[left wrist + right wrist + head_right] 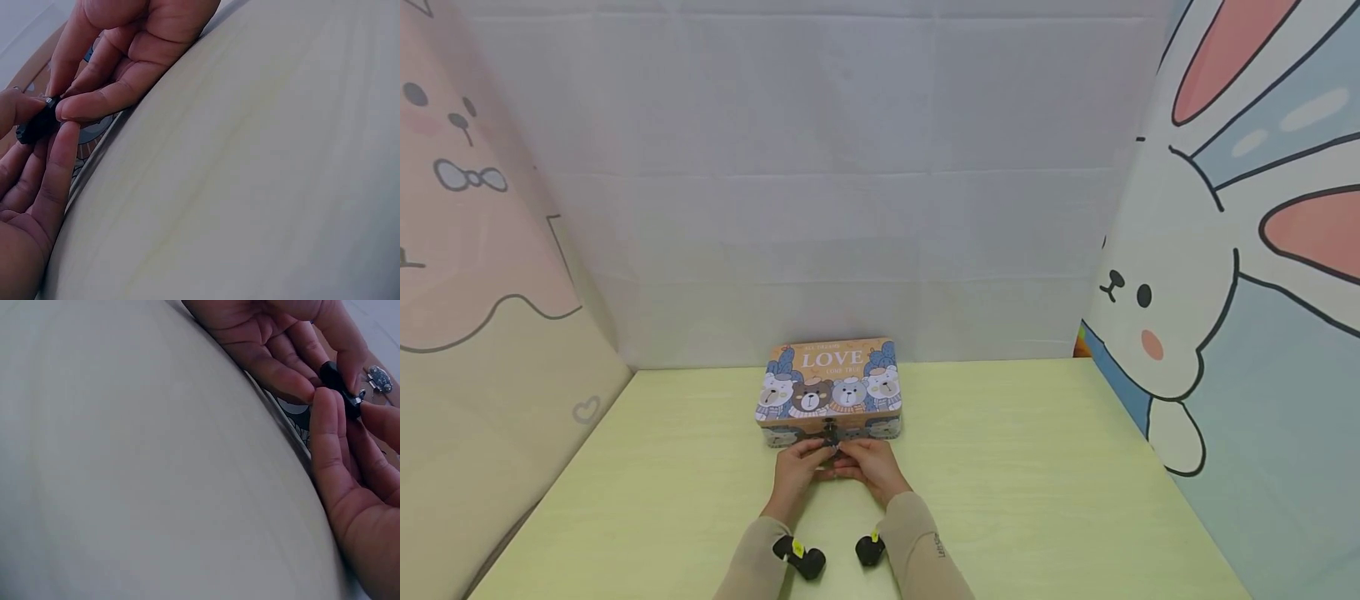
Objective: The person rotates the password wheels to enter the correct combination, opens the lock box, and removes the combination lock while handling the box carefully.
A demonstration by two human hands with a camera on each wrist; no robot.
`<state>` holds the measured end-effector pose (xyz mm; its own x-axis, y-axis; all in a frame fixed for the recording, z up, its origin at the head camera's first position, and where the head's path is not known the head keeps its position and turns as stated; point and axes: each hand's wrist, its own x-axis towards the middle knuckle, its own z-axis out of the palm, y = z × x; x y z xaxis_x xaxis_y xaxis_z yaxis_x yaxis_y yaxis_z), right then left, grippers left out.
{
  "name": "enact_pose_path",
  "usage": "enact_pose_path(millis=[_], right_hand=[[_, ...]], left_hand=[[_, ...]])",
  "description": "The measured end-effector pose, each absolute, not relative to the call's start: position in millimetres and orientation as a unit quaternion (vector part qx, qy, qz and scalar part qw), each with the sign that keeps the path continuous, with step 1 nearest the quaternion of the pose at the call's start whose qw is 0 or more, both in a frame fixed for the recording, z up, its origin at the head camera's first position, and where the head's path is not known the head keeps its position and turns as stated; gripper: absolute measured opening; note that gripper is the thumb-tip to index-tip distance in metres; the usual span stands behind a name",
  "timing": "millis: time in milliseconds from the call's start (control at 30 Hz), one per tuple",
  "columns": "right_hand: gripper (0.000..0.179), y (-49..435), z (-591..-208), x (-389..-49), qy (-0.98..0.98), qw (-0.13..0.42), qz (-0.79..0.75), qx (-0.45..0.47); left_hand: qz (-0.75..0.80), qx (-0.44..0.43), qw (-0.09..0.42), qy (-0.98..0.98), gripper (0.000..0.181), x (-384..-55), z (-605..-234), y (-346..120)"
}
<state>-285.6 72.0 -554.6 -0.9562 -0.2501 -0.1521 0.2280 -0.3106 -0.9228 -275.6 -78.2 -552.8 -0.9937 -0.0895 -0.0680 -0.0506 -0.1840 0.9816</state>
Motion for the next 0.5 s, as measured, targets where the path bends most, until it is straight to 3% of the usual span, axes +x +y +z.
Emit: enact_pose_path(millis=[233,500], right_hand=[[0.028,72.3,-551.9,-283.7,0.568,0.149,-0.809,-0.011],[0.028,72.6,-549.9,-282.7,0.57,0.152,-0.808,-0.014]], left_hand=[[-0.771,0.044,0.01,-0.635,0.029,-259.2,-523.0,-77.3],[-0.782,0.05,0.004,-0.621,0.029,-271.4,-543.8,-80.2]])
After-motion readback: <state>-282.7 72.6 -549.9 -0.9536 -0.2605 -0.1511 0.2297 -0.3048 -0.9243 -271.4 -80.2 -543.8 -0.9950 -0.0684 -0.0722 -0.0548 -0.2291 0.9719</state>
